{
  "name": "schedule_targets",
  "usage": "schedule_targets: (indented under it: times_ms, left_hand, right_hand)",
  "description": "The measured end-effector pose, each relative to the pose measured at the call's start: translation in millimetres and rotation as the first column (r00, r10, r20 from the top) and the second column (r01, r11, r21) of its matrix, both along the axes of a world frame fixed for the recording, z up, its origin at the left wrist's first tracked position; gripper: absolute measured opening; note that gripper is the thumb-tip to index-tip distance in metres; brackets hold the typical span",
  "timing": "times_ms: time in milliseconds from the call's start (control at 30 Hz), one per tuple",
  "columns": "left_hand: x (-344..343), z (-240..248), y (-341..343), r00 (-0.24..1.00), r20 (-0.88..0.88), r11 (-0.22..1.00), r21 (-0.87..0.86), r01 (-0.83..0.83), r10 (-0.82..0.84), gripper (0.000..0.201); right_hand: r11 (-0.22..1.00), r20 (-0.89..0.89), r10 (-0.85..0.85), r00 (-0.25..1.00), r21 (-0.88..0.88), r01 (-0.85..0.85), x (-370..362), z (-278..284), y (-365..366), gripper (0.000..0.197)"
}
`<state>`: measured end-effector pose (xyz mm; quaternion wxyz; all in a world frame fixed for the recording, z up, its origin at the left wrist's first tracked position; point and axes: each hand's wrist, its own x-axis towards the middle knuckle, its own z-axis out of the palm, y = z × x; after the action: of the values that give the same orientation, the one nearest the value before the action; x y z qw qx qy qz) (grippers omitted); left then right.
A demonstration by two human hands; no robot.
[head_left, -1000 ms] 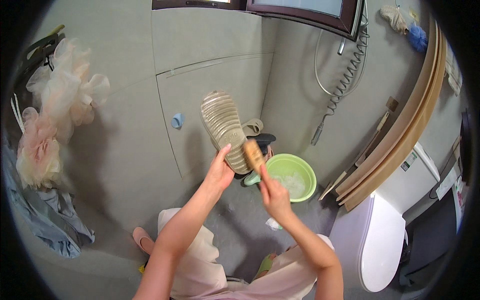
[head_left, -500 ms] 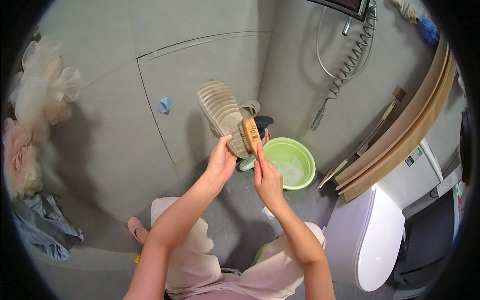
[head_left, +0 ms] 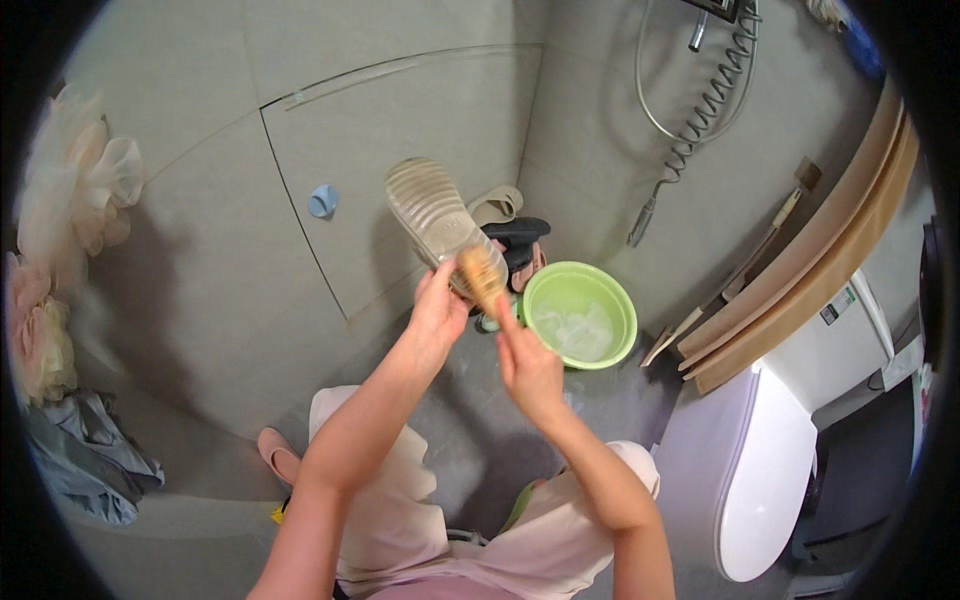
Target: The person cleans a light-colored shoe by scrubbing its various surfaces with a wooden-handled brush over a basin of soapy water. They turn the shoe over by hand to reach different sides and the sole while scrubbing.
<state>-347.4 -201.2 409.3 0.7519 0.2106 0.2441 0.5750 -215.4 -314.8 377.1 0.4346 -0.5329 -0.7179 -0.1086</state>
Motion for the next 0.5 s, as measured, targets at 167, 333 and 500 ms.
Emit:
schedule_targets:
  times_ms: [167, 333, 500]
  left_hand:
    - [1.0, 1.8, -4.8, 0.997, 0.075, 0.998, -0.049, -0.027, 0.031, 0.035]
    - [-1.4, 0.0, -8.5, 0.997, 0.078, 0.999, -0.052, -0.002, 0.006, 0.039]
    - [-7.9, 7.0, -10.8, 1.000, 0.005, 0.995, -0.099, -0.029, 0.030, 0.038]
  right_hand:
    - [0.993, -0.041, -0.024, 0.999, -0.118, 0.019, -1.0, 8.5, -13.5, 0.064]
    - [0.994, -0.064, -0.053, 0.997, -0.095, 0.047, 2.6, 14.0, -5.7, 0.065]
    - [0.985, 0.055, 0.002, 0.998, -0.170, 0.007, -14.6, 6.7, -27.6, 0.065]
